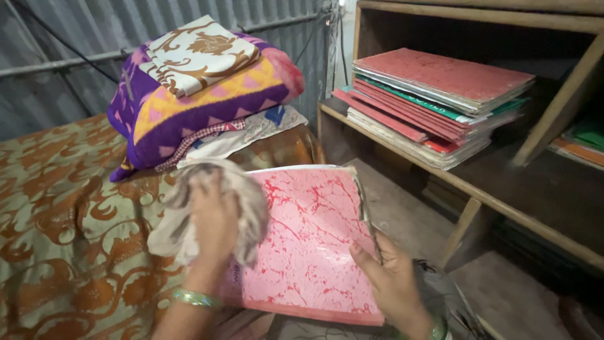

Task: The person wipes the covers of several notebooks with a cloth, handling them one at a time. They pick up each notebook from a wooden shelf, wipe the front and back covers, and place it back on the shelf.

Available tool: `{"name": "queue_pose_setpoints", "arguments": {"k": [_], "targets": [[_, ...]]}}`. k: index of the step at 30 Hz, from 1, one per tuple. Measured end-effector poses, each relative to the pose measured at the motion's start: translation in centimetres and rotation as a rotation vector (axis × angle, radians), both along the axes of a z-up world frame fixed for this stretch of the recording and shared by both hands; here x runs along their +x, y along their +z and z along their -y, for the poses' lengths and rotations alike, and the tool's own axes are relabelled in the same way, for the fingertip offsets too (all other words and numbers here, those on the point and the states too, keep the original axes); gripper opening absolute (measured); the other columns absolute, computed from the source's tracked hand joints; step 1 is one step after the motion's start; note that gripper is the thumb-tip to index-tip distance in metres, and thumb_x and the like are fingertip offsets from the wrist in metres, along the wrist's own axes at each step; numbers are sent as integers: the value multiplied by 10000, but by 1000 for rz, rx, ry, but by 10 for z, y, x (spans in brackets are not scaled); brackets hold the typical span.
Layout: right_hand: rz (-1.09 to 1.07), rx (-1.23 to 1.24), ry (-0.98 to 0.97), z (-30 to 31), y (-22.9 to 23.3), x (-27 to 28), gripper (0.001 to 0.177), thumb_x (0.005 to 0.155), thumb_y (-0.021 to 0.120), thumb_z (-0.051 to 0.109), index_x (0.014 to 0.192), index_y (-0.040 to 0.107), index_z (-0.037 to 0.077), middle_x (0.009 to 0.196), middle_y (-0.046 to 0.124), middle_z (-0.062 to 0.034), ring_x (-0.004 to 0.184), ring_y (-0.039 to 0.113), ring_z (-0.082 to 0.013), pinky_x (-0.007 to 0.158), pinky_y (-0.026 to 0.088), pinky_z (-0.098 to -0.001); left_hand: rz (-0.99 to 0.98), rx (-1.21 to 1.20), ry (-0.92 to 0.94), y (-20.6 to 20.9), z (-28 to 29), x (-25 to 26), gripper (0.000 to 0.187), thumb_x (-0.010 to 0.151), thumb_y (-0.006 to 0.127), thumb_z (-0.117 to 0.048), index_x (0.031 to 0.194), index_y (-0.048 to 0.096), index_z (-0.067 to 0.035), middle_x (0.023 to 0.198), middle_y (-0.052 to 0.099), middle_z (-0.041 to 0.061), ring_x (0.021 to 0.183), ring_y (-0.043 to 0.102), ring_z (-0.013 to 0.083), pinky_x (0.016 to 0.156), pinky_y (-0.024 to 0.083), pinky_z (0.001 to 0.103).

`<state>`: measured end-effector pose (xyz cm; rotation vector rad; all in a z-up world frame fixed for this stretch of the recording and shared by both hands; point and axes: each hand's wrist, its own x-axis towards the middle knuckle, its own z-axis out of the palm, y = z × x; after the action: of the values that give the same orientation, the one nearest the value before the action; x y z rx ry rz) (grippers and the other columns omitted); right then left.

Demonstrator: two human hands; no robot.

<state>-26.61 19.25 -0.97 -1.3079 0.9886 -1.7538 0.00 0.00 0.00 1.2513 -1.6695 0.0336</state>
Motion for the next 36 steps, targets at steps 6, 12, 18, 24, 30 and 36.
{"name": "queue_pose_setpoints", "arguments": {"k": [6,12,18,24,30,36], "targets": [[-61,-24,-30,2,11,16,430,949,622,54,1369,609,-35,1239,723,-57,1101,644,-101,977,498,-277,-28,259,45,-13,-4,-1,375,1008,467,-237,1262,570,19,1397,561,288,1307,516,435,1231,366,513],[171,71,-57,15,-7,-5,446,901,642,-5,1345,627,-44,1137,732,-89,927,654,-188,790,521,-363,58,42,-577,5,-122,-125,447,873,649,-320,1226,598,-51,1294,551,262,1217,485,446,1022,365,563],[651,12,814,26,-2,-66,363,1091,584,272,1332,606,2,1208,716,-144,1098,694,-244,979,544,-379,457,-484,-828,12,-157,-127,525,930,623,-381,1368,587,-95,1237,608,169,1178,589,371,1023,445,515],[458,113,-100,26,-12,-52,327,1007,548,72,1315,615,-15,1229,709,-122,1055,682,-197,926,553,-362,767,-369,-699,-3,-62,-63,349,913,607,-201,1257,633,-143,1004,646,79,938,649,281,772,506,440],[583,224,-74,50,-36,-65,349,988,546,81,1322,588,-7,1266,697,-131,1101,696,-220,956,563,-372,730,-254,-434,-25,-4,-19,352,821,610,-129,1165,668,-179,1043,650,77,966,651,281,814,516,426],[644,354,-196,80,-86,-91,369,958,547,53,1321,604,16,1225,705,-118,1090,689,-247,931,567,-405,706,25,-296,-49,48,-22,317,795,694,-253,1107,669,-205,1119,671,80,1055,654,302,860,517,450]]}}
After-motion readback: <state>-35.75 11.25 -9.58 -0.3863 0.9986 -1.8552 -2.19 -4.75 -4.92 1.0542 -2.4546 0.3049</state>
